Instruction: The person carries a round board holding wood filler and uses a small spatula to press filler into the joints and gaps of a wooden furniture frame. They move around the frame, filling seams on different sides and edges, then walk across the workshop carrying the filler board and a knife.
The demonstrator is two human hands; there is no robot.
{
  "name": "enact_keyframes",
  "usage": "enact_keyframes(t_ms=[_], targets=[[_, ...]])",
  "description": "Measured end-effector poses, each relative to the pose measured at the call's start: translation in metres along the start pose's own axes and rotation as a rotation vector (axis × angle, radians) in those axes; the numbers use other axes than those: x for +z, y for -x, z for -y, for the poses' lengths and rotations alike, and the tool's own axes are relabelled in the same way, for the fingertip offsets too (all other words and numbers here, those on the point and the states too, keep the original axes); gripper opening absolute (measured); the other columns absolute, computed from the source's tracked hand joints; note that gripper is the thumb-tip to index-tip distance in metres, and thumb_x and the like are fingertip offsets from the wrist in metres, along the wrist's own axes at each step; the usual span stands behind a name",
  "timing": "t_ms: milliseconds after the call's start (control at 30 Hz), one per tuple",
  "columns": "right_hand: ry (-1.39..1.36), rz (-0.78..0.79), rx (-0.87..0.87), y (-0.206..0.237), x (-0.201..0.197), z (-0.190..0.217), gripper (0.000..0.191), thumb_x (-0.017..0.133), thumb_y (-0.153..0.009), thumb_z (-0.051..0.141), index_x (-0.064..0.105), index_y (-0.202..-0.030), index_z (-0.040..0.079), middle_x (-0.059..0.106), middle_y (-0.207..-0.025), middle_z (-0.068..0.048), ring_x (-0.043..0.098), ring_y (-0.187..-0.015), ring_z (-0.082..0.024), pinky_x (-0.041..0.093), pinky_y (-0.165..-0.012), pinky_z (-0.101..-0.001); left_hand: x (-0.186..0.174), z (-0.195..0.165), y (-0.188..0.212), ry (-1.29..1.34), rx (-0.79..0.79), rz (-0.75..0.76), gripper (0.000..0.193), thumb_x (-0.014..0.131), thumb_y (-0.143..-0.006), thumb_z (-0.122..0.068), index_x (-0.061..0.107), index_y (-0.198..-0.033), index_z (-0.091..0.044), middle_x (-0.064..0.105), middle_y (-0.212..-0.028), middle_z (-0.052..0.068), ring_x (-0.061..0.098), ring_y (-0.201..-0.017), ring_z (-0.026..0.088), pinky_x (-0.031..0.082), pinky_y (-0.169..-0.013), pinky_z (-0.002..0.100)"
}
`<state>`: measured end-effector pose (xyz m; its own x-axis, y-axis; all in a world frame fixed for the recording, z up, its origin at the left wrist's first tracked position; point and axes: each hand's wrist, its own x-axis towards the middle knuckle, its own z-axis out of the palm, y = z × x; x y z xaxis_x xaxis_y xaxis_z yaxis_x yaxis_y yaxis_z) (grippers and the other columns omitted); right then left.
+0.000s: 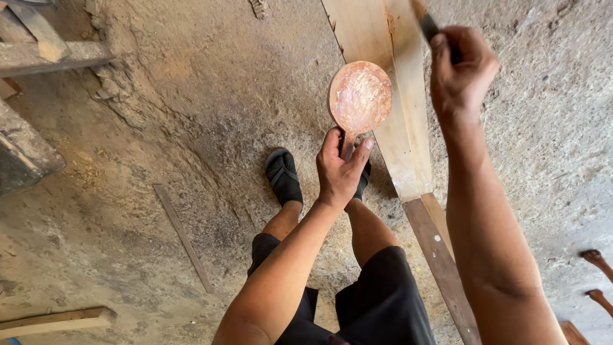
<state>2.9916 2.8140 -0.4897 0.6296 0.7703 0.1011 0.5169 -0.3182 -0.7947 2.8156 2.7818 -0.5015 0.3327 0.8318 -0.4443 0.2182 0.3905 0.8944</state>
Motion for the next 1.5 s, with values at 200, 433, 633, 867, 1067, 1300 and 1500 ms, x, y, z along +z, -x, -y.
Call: enact_keyframes(t_ms=[200, 433, 633, 867, 1067, 1300, 1500], targets=[[-0.034, 0.059, 0.095, 0.017, 0.012, 0.007, 0.017, 0.078, -0.109, 0.008, 0.071, -0.097, -0.002, 0.068, -0.079, -0.004, 0.055, -0.068, -0.008, 0.045, -0.059, -0.0263, -0.001, 0.005, 0.001, 0.0, -0.021, 0.001, 0.033, 0.075, -0.095, -0.028, 0.061, -0.105, 0.0, 0.065, -0.087, 0.002, 0.053, -0.075, 0.008, 0.048, -0.068, 0.026], [0.151, -0.019, 0.147, 0.039, 0.022, 0.002, 0.022, 0.079, -0.102, 0.005, 0.065, -0.087, -0.002, 0.063, -0.069, -0.012, 0.055, -0.06, -0.014, 0.048, -0.059, -0.0311, -0.006, 0.01, -0.001, 0.081, 0.013, -0.014, 0.036, 0.075, -0.095, -0.029, 0.061, -0.109, 0.001, 0.066, -0.095, 0.003, 0.055, -0.084, 0.008, 0.05, -0.075, 0.026], [0.072, 0.021, 0.014, 0.05, 0.004, -0.001, 0.014, 0.07, -0.104, -0.004, 0.075, -0.117, -0.001, 0.067, -0.1, -0.012, 0.065, -0.086, -0.015, 0.053, -0.071, -0.0282, -0.012, 0.009, -0.001, 0.032, 0.006, -0.03, 0.036, 0.076, -0.096, -0.029, 0.062, -0.109, 0.001, 0.067, -0.095, 0.004, 0.057, -0.085, 0.009, 0.051, -0.076, 0.027], [0.139, 0.024, -0.192, 0.037, 0.027, 0.008, 0.033, 0.075, -0.105, -0.005, 0.074, -0.137, 0.005, 0.051, -0.104, -0.008, 0.051, -0.088, -0.018, 0.048, -0.071, -0.0331, -0.011, 0.009, 0.0, 0.066, -0.016, -0.026, 0.036, 0.075, -0.095, -0.03, 0.062, -0.109, 0.001, 0.068, -0.095, 0.003, 0.056, -0.084, 0.009, 0.05, -0.075, 0.027], [0.377, 0.002, -0.28, 0.037, 0.024, 0.0, 0.038, 0.072, -0.11, -0.004, 0.076, -0.143, 0.016, 0.049, -0.102, -0.007, 0.052, -0.088, -0.018, 0.048, -0.069, -0.0323, -0.013, 0.014, -0.001, 0.028, 0.0, -0.03, 0.033, 0.075, -0.096, -0.027, 0.062, -0.108, 0.0, 0.067, -0.094, 0.003, 0.056, -0.084, 0.009, 0.05, -0.076, 0.027], [0.346, -0.063, -0.339, 0.042, 0.014, -0.014, 0.036, 0.076, -0.108, -0.005, 0.076, -0.138, 0.015, 0.051, -0.101, -0.007, 0.053, -0.086, -0.02, 0.046, -0.068, -0.0331, -0.019, 0.013, -0.001, 0.053, -0.003, -0.054, 0.034, 0.075, -0.095, -0.027, 0.062, -0.111, 0.001, 0.066, -0.096, 0.003, 0.055, -0.085, 0.009, 0.05, -0.075, 0.027], [0.276, 0.092, -0.429, 0.031, -0.002, -0.021, 0.038, 0.07, -0.102, -0.013, 0.075, -0.133, 0.007, 0.06, -0.103, -0.01, 0.056, -0.089, -0.022, 0.045, -0.071, -0.0341, -0.022, 0.011, 0.001, 0.087, -0.01, -0.042, 0.035, 0.076, -0.095, -0.028, 0.062, -0.111, 0.0, 0.065, -0.095, 0.001, 0.054, -0.083, 0.007, 0.049, -0.073, 0.026]])
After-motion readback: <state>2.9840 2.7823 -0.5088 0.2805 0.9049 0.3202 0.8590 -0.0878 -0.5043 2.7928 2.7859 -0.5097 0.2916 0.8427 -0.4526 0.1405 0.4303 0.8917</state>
